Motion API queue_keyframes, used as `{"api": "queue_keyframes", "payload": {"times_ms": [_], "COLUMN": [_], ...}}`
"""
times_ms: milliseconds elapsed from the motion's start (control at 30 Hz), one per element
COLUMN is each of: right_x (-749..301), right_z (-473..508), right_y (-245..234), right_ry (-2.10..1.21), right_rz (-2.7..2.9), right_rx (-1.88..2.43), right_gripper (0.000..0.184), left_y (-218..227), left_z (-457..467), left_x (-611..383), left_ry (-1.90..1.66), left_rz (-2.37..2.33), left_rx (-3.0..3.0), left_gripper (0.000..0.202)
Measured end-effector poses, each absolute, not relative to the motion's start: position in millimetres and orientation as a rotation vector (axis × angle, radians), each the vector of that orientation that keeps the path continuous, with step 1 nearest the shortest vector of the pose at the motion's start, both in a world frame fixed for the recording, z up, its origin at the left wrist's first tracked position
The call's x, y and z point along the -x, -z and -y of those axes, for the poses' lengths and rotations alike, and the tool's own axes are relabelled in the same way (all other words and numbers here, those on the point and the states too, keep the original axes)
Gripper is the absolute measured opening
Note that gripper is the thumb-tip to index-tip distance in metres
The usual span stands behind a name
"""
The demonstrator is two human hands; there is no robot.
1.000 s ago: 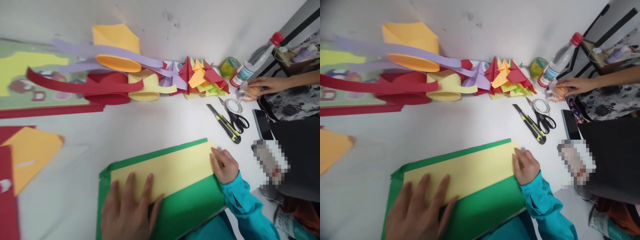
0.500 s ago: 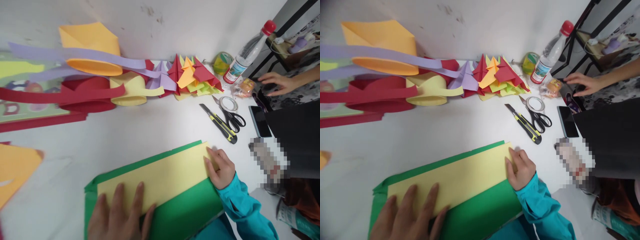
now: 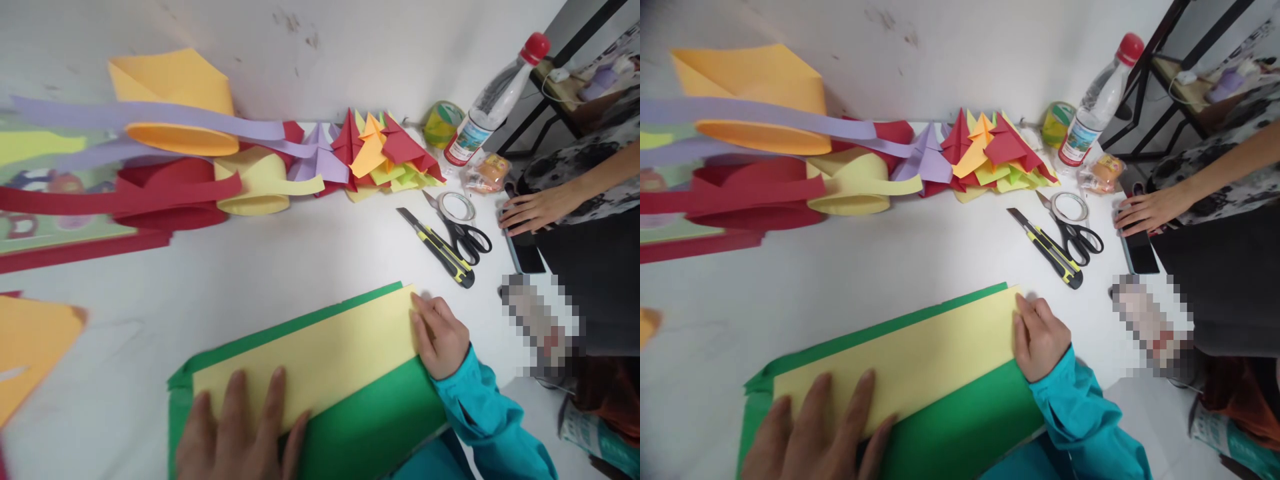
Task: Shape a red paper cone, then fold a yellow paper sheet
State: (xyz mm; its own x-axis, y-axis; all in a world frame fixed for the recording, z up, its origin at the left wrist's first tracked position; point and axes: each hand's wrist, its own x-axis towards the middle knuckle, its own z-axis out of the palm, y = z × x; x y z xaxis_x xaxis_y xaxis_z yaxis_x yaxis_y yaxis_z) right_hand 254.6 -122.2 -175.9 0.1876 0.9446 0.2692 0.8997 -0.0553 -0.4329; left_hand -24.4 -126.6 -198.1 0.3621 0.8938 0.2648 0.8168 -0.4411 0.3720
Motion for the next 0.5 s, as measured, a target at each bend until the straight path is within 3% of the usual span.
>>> {"api": "queue_keyframes", "payload": {"times_ms": [233,500], "right_x": [-252.2,-251.3], "right_z": [121.5,121.2], "right_y": [177.5,175.4], "right_ry": [-0.071,-0.042], "right_rz": [1.716,1.733], "right_rx": [2.004,2.028], "right_gripper": [0.034,0.034], "left_y": [200.1,185.8], "left_z": [127.1,124.1], "left_x": [26.4,11.3], "left_ry": [-0.493,-0.581], "left_rz": [-1.599,-1.682], "left_rx": [-2.584,-2.537], "left_gripper": [0.078,0.075]}}
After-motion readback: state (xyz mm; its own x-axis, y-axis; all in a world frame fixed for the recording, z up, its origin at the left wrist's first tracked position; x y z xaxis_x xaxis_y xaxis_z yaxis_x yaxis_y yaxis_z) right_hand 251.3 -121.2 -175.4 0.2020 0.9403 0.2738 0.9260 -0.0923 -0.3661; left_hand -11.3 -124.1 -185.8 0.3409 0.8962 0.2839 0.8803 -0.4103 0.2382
